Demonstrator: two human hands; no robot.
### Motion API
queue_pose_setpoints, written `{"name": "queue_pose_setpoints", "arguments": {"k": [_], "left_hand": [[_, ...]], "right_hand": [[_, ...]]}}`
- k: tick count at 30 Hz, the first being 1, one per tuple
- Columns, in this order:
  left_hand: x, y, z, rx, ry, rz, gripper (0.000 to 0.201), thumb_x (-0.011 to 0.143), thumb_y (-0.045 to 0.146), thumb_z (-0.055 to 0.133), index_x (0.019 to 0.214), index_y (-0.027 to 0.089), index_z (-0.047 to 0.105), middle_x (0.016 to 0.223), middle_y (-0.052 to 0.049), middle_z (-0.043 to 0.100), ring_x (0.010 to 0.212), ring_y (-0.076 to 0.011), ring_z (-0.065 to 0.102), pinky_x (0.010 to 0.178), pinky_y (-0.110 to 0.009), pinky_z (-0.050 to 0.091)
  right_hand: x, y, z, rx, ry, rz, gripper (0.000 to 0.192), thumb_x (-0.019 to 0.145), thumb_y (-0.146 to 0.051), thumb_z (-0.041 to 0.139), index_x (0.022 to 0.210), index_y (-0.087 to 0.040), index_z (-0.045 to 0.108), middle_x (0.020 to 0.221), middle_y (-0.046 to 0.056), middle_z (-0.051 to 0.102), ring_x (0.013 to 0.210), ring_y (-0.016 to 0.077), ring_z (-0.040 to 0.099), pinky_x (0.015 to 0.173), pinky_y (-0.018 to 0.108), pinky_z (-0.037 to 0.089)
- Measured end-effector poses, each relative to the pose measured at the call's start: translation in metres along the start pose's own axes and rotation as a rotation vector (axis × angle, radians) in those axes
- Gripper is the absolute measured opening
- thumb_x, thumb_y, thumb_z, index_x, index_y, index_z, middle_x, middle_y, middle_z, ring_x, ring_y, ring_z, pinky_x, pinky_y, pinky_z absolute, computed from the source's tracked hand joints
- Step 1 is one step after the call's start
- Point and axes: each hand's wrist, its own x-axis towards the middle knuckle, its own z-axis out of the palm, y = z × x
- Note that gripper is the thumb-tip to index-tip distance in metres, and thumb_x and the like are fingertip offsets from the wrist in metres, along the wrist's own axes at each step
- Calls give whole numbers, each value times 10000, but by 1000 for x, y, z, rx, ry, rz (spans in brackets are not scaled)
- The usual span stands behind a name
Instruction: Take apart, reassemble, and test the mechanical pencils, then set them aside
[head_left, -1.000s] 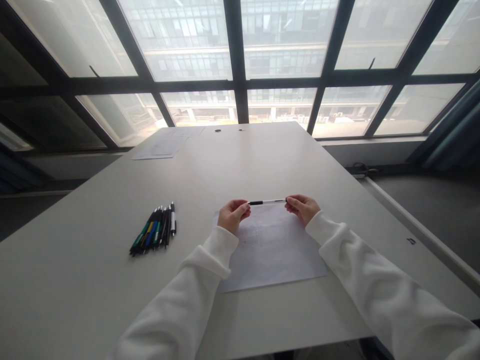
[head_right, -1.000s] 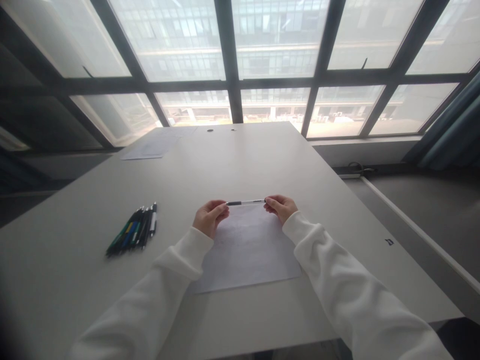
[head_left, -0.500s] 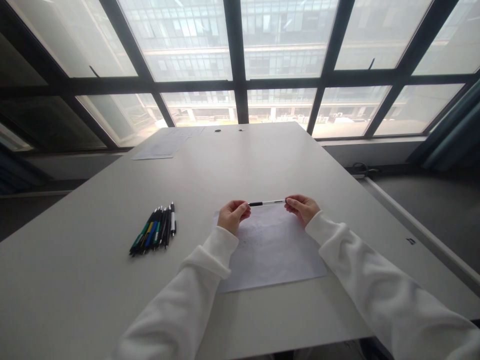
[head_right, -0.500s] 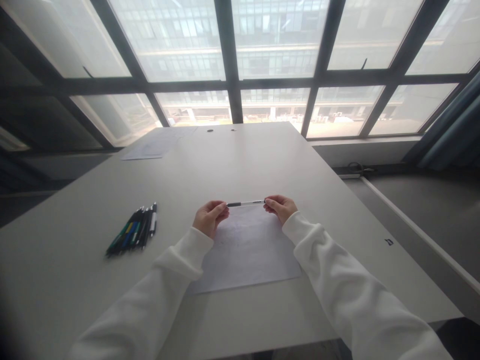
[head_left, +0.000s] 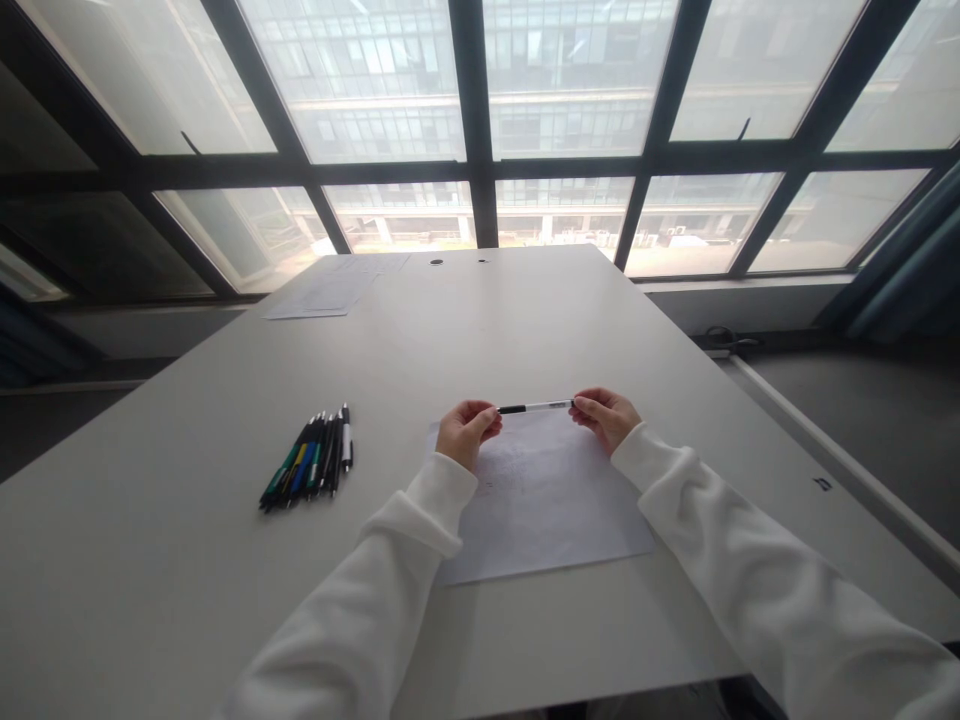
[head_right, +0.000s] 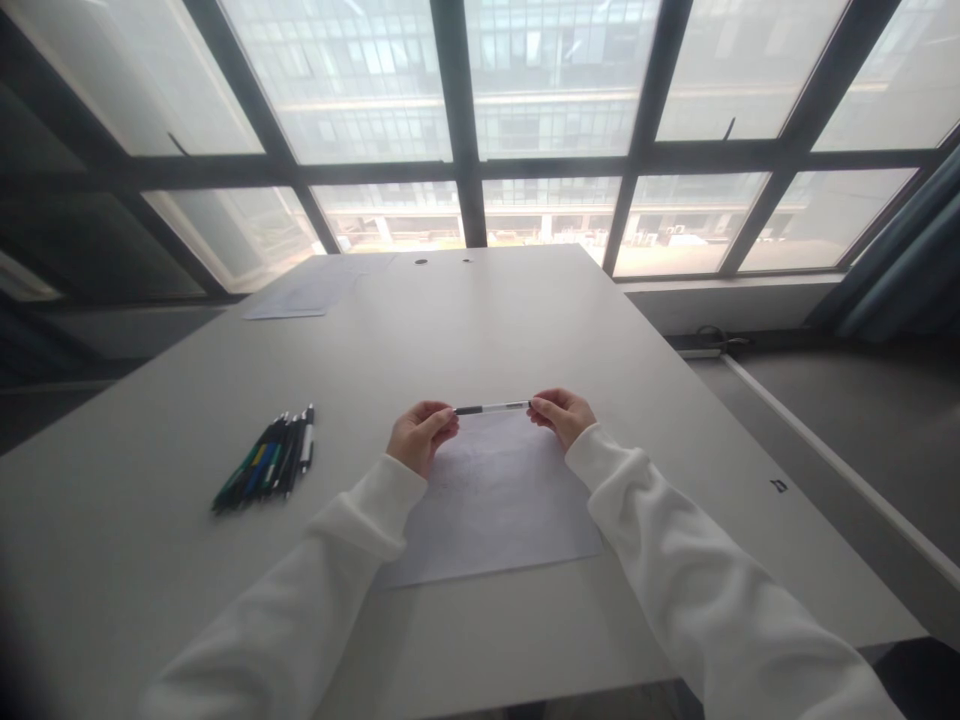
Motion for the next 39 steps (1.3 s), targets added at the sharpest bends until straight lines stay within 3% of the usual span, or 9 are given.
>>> {"name": "queue_pose_setpoints", "arguments": {"k": [8, 15, 39], "left_hand": [[0, 1, 2, -17, -11, 21, 248, 544, 257, 726, 708, 126, 593, 582, -12, 611, 554, -114, 562, 590, -264, 460], [-4, 3, 5, -9, 39, 31, 271, 509, 262, 738, 693, 126, 594, 577, -9, 598, 559, -117, 557, 611, -279, 462], [-6, 6, 7, -12, 30, 17, 259, 506, 241, 725, 699, 125, 598, 579, -13, 600, 553, -115, 549, 606, -280, 460]], "right_hand": [[-1, -3, 3, 0, 17, 34, 345, 487, -381, 780, 710, -165, 632, 600, 37, 656, 543, 128, 582, 541, 263, 457], [-2, -3, 4, -14, 29, 19, 333, 481, -380, 776, 693, -166, 634, 608, 37, 659, 551, 134, 584, 538, 266, 466], [-1, 1, 2, -16, 17, -20, 280, 496, -331, 773, 695, -188, 639, 585, 8, 633, 561, 132, 576, 547, 268, 453]]}}
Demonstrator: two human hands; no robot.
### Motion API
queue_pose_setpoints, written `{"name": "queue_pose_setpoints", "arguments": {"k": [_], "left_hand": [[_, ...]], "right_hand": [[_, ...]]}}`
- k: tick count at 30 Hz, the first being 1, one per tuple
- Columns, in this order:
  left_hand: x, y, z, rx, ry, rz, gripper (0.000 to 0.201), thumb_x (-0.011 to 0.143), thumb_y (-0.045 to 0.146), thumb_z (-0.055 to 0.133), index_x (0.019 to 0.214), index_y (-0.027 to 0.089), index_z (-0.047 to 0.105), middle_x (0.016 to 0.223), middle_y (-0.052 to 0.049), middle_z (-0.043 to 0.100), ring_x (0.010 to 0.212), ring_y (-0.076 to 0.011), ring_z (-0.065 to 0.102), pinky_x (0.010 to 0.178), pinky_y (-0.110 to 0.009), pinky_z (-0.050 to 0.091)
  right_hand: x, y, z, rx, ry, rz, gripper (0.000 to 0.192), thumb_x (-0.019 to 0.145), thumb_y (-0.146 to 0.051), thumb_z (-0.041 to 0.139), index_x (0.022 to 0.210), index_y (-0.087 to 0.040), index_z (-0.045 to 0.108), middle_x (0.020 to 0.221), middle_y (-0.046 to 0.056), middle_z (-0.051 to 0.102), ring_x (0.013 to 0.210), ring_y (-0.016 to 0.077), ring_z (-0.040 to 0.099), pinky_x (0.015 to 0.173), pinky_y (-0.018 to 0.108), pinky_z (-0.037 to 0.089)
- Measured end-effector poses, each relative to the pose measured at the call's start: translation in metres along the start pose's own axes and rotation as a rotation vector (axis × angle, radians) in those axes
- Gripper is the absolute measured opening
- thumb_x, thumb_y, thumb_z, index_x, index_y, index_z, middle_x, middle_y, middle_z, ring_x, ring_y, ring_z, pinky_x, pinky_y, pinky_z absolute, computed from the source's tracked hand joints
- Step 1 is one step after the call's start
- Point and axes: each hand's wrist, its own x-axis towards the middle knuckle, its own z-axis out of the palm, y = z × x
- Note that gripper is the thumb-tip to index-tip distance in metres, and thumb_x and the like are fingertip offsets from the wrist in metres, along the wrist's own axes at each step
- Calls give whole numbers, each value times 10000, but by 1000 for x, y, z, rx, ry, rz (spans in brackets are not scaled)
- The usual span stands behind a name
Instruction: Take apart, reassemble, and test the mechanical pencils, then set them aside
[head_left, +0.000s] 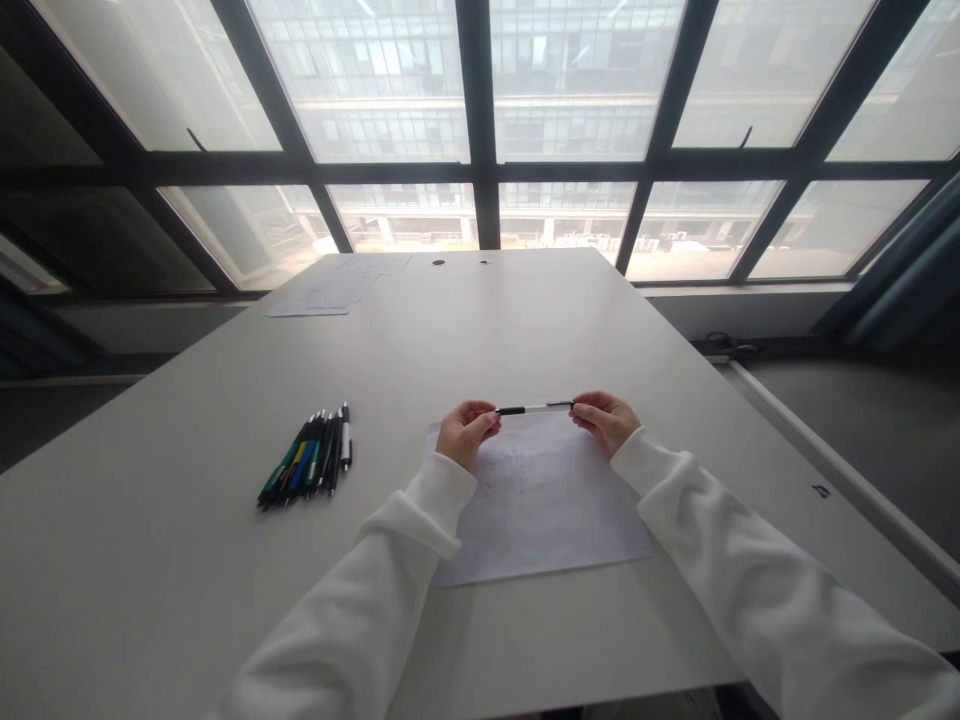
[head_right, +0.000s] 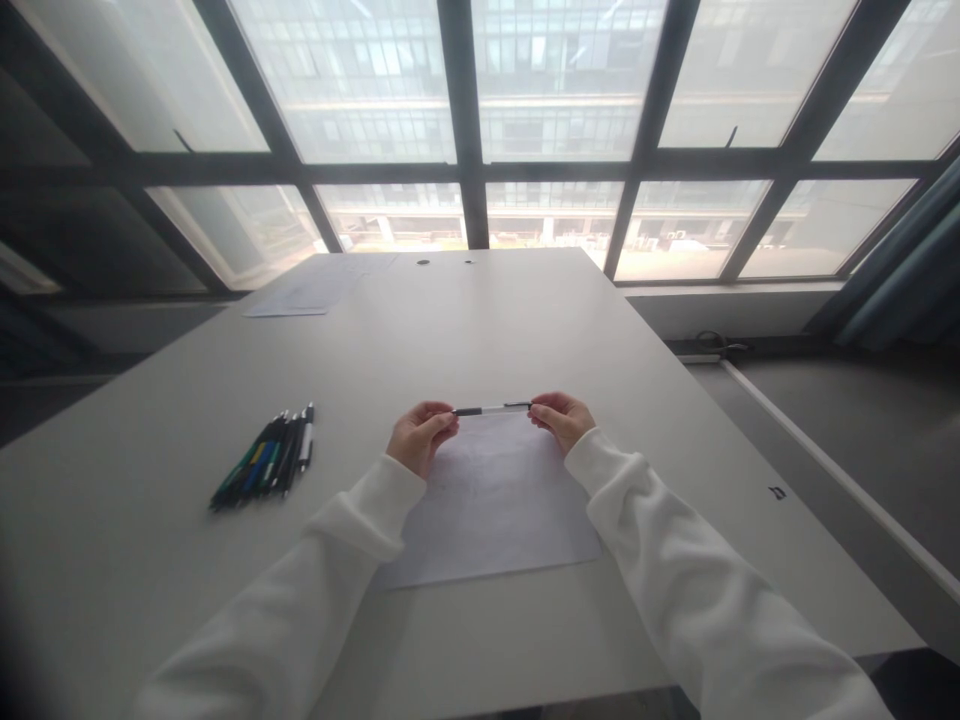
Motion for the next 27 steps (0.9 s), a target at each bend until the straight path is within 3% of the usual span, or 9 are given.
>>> {"name": "queue_pose_setpoints", "arguments": {"k": [15, 27], "left_hand": [[1, -2, 1, 15, 9, 18, 230, 495, 209, 697, 687, 135, 595, 580, 1, 584, 568, -114, 551, 610, -266, 460], [3, -5, -2, 40, -22, 16, 252, 521, 236, 728, 706, 125, 599, 575, -3, 593, 555, -109, 558, 609, -268, 463]], "right_hand": [[0, 1, 0, -29, 0, -6, 286, 461, -296, 765, 688, -192, 625, 620, 5, 642, 573, 133, 573, 561, 267, 442], [2, 3, -3, -34, -15, -20, 269, 521, -306, 757, 717, -188, 615, 601, 0, 639, 581, 127, 577, 581, 264, 438]]}}
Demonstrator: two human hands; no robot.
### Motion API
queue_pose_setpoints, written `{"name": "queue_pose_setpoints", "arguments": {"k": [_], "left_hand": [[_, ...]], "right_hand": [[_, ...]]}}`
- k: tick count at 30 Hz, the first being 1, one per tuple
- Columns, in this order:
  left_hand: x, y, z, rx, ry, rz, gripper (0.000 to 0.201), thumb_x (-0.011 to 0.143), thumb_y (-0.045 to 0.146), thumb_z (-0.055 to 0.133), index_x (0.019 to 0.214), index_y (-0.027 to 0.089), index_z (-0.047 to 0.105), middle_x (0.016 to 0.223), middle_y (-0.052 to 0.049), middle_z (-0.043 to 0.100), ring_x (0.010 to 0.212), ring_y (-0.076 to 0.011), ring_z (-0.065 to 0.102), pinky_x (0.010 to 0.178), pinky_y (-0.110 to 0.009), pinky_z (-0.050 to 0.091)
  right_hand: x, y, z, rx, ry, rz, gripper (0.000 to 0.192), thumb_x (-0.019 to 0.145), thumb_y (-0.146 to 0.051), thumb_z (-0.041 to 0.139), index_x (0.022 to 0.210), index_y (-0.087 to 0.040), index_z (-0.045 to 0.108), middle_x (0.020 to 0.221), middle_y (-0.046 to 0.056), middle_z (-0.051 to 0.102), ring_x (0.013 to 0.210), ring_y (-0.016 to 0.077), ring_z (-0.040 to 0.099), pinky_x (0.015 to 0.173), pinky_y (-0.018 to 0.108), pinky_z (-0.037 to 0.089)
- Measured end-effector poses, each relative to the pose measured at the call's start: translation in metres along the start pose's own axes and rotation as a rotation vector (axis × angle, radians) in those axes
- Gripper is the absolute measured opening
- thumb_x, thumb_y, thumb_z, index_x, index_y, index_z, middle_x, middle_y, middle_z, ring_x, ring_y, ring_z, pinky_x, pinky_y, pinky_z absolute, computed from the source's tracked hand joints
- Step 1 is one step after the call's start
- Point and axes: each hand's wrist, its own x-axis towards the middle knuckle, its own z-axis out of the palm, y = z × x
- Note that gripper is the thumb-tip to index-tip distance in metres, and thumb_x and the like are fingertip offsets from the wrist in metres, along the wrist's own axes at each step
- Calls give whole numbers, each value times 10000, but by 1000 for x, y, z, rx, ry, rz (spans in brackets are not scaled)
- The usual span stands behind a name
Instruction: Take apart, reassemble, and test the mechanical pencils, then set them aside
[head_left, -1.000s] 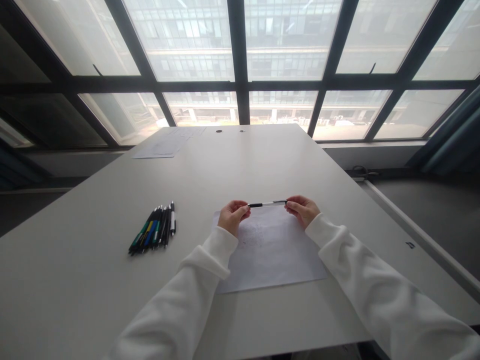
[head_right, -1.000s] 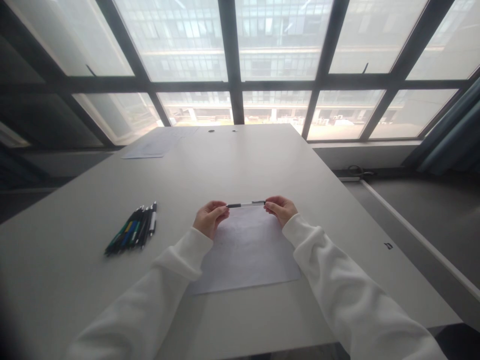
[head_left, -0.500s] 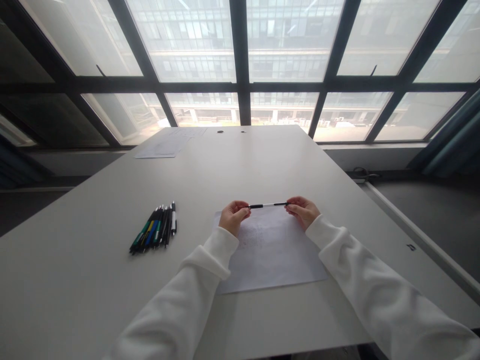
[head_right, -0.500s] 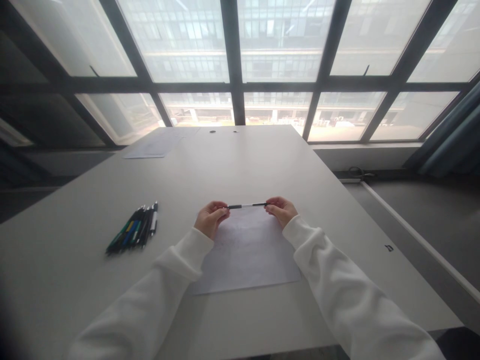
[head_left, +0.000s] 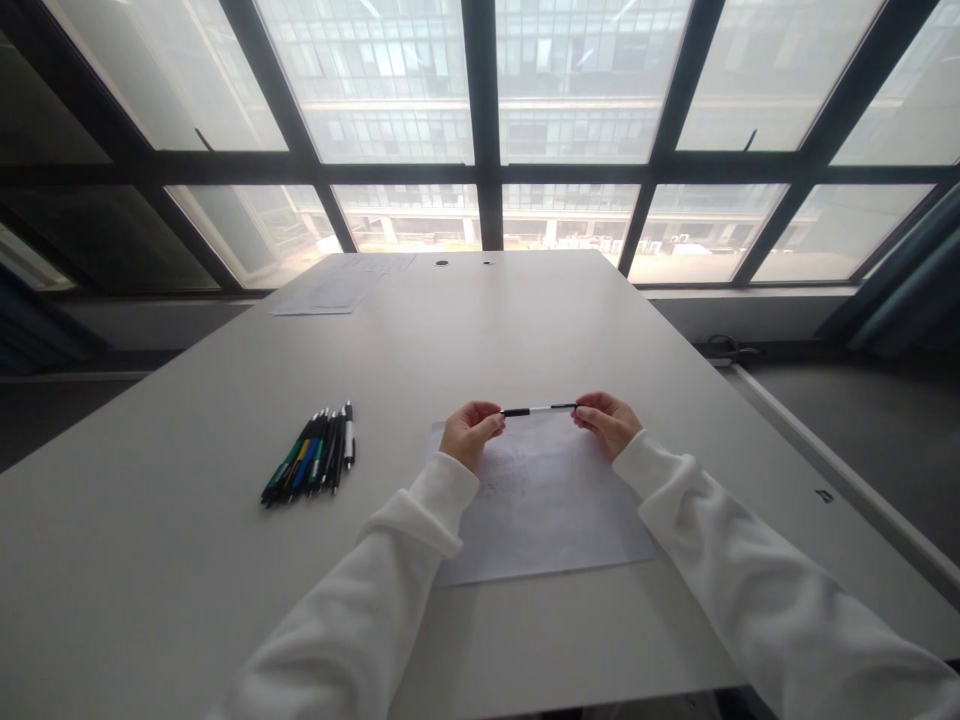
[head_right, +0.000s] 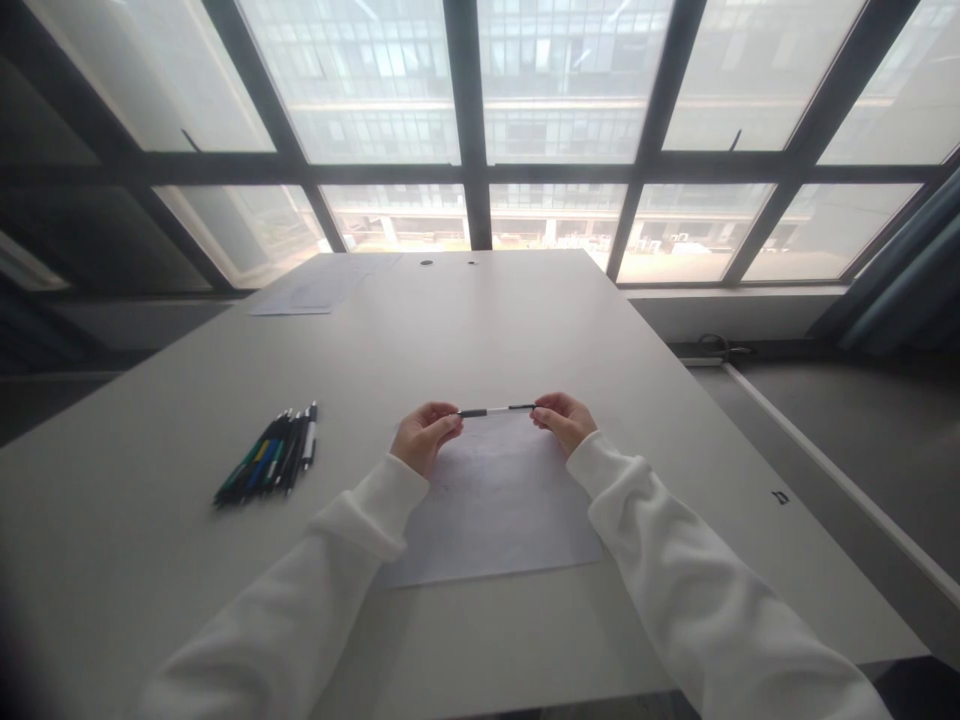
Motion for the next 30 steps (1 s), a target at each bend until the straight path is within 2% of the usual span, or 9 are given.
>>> {"name": "queue_pose_setpoints", "arguments": {"k": [12, 19, 30], "left_hand": [[3, -3, -3, 18, -93, -24, 328, 546, 301, 753, 790, 109, 646, 643, -47, 648, 591, -134, 598, 639, -297, 497], [-1, 2, 0, 23, -84, -70, 349, 505, 322, 778, 757, 101, 677, 640, -56, 665, 600, -141, 612, 668, -307, 508], [-7, 7, 4, -18, -59, -69, 351, 504, 311, 780, 743, 77, 673, 617, -71, 661, 570, -137, 605, 630, -301, 515]], "right_hand": [[-3, -1, 8, -2, -62, 20, 291, 612, -379, 713, 785, -158, 636, 602, 30, 649, 547, 125, 575, 549, 266, 452], [0, 5, 5, 7, -60, 23, 347, 576, -414, 730, 782, -149, 641, 597, 37, 651, 544, 131, 584, 550, 274, 461], [2, 9, 3, 0, -61, -43, 309, 606, -380, 724, 804, -154, 652, 622, 41, 662, 573, 145, 600, 573, 291, 478]]}}
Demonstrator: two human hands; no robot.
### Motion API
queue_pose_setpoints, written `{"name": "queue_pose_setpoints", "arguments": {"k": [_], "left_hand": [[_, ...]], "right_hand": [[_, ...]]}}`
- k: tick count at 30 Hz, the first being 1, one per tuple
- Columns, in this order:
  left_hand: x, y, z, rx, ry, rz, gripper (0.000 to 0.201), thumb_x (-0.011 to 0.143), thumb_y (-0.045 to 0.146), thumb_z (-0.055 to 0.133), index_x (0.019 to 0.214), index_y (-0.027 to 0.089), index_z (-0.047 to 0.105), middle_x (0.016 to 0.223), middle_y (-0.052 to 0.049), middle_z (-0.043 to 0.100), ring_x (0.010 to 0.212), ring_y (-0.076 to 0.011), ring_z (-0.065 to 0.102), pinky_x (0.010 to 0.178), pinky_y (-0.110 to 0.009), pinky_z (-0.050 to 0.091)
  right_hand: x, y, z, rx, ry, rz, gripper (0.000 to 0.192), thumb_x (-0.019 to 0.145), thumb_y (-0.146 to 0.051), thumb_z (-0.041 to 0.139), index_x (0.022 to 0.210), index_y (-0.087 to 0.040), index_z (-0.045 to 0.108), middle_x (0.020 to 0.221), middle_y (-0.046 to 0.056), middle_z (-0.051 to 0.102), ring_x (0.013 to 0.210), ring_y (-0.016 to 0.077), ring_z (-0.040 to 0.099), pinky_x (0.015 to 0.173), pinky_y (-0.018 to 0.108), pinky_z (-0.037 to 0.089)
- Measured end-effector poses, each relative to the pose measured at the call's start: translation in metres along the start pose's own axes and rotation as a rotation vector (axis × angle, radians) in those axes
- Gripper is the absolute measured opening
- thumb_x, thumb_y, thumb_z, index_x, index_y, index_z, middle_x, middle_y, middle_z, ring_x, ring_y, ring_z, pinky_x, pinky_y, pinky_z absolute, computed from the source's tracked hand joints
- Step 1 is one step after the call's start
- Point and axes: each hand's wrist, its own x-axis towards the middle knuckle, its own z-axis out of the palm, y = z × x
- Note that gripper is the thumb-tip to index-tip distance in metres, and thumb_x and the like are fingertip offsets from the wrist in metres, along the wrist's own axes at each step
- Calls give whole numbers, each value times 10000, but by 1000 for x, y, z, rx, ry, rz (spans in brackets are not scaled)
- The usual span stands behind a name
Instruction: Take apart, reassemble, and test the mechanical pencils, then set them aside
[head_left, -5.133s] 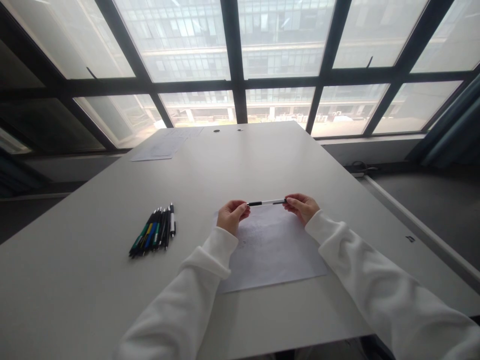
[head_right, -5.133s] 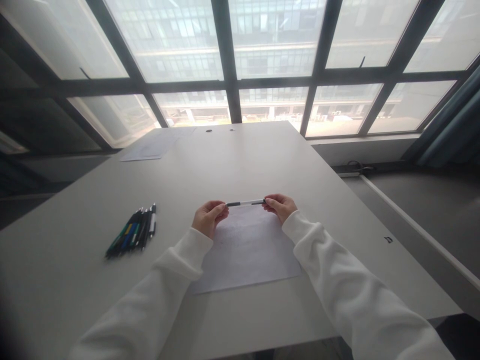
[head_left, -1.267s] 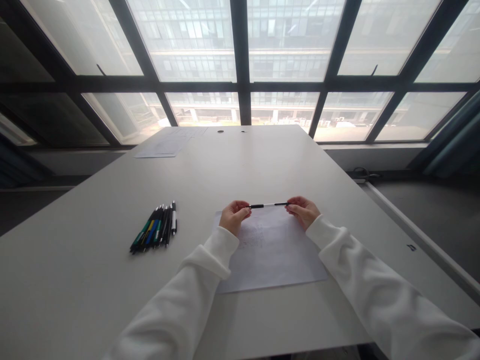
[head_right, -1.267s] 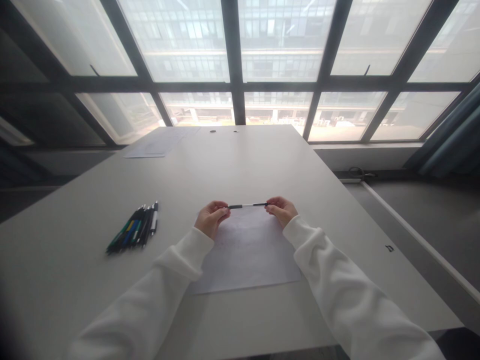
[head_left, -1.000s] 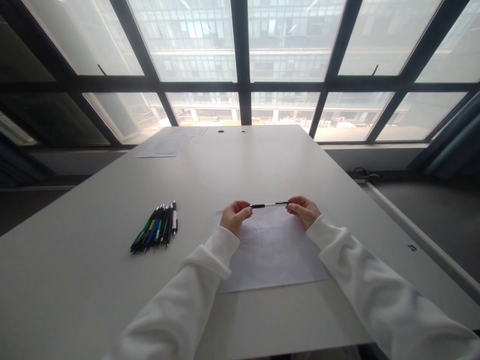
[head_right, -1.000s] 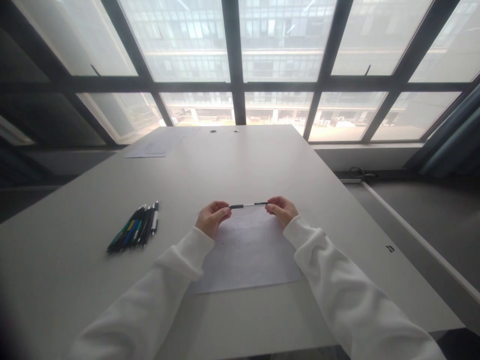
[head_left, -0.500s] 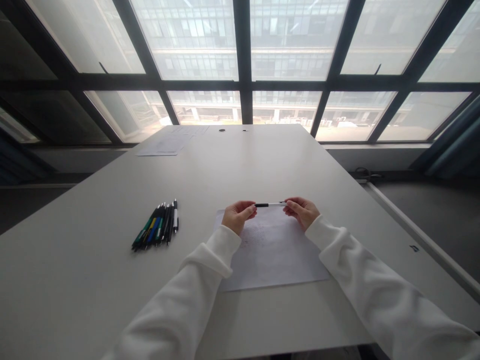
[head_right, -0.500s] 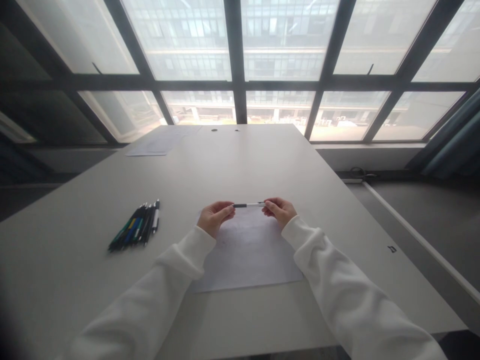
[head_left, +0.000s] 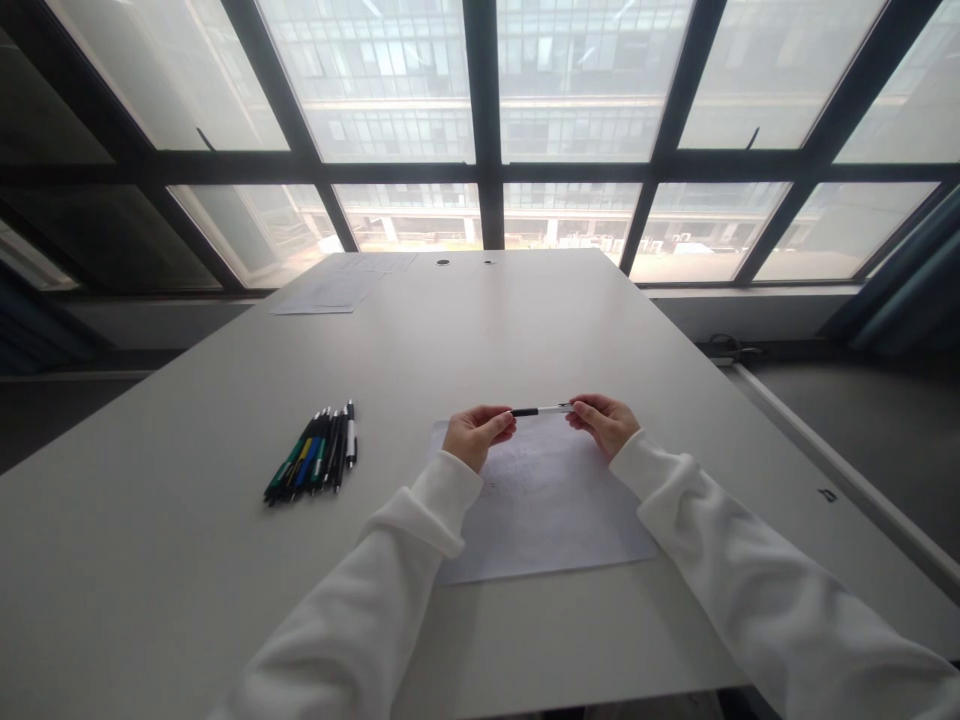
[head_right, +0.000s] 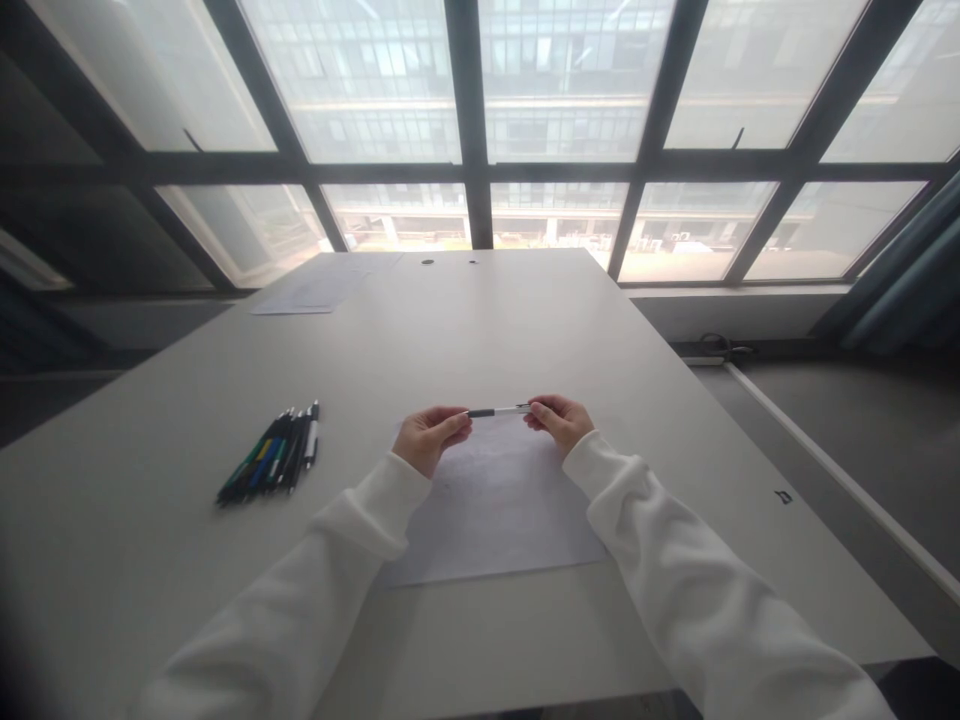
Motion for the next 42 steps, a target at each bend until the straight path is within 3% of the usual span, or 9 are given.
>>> {"name": "queue_pose_setpoints", "arguments": {"k": [33, 42], "left_hand": [[5, 0, -7, 65, -4, 28, 317, 531, 304, 756, 751, 114, 630, 628, -28, 638, 585, -119, 589, 628, -276, 492], [1, 1, -6, 85, 14, 25, 335, 535, 340, 750, 741, 99, 642, 622, -46, 645, 556, -121, 586, 603, -277, 496]], "right_hand": [[-4, -5, 6, 3, -15, 5, 322, 591, -403, 718, 776, -150, 643, 615, 40, 658, 547, 127, 577, 569, 282, 466], [-4, -5, 6, -67, -28, -42, 304, 629, -410, 684, 797, -162, 636, 529, -11, 583, 485, 102, 510, 490, 251, 417]]}}
